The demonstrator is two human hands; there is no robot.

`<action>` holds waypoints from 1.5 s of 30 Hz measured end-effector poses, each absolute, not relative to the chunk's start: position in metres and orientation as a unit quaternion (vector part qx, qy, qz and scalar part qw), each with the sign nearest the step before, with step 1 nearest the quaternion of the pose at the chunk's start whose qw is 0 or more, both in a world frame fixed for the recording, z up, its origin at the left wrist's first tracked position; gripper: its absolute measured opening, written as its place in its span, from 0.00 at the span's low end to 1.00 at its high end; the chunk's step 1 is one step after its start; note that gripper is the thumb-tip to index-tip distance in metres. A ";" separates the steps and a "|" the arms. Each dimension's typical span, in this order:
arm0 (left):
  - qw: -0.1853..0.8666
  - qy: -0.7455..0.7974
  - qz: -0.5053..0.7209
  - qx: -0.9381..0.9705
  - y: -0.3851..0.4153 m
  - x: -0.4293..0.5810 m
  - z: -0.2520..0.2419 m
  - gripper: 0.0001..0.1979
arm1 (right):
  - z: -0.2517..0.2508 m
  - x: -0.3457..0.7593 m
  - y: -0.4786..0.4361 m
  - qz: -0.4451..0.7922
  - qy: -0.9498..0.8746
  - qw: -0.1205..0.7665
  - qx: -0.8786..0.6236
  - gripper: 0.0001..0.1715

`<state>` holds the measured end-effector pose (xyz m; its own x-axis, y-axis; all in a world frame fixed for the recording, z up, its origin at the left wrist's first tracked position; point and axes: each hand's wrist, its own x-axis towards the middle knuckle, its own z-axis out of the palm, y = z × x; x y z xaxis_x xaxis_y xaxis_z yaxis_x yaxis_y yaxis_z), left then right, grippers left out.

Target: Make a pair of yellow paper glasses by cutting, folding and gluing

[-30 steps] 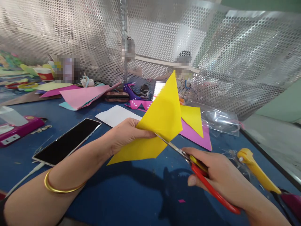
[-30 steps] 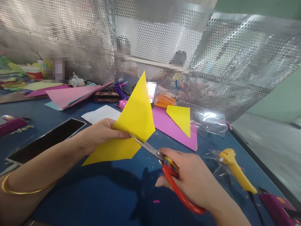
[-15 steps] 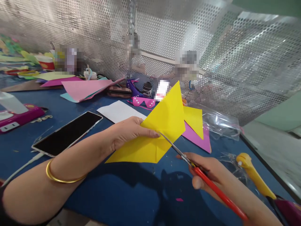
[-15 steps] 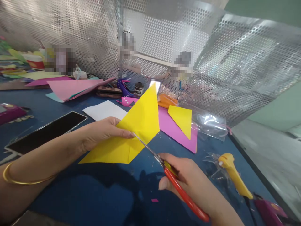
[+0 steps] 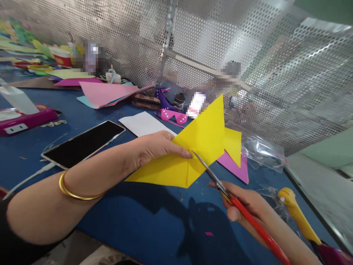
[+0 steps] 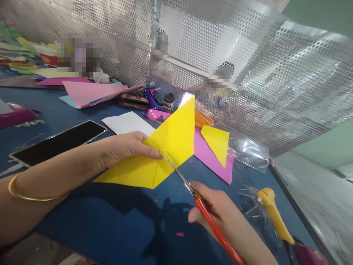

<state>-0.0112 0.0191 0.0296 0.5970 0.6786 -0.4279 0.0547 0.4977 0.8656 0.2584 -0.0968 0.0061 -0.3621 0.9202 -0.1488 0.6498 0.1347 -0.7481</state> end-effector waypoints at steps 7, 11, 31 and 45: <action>0.773 0.387 0.194 0.463 0.022 -0.012 0.028 0.21 | 0.008 0.256 -0.099 0.390 -0.712 0.183 -0.554 0.43; 0.768 0.388 0.185 0.475 0.023 -0.013 0.029 0.21 | 0.009 0.255 -0.100 0.397 -0.710 0.190 -0.549 0.38; 0.755 0.397 0.195 0.484 0.018 -0.012 0.027 0.18 | 0.013 0.253 -0.098 0.395 -0.716 0.157 -0.554 0.51; 0.761 0.386 0.189 0.487 0.019 -0.012 0.028 0.20 | 0.005 0.252 -0.098 0.371 -0.724 0.178 -0.553 0.40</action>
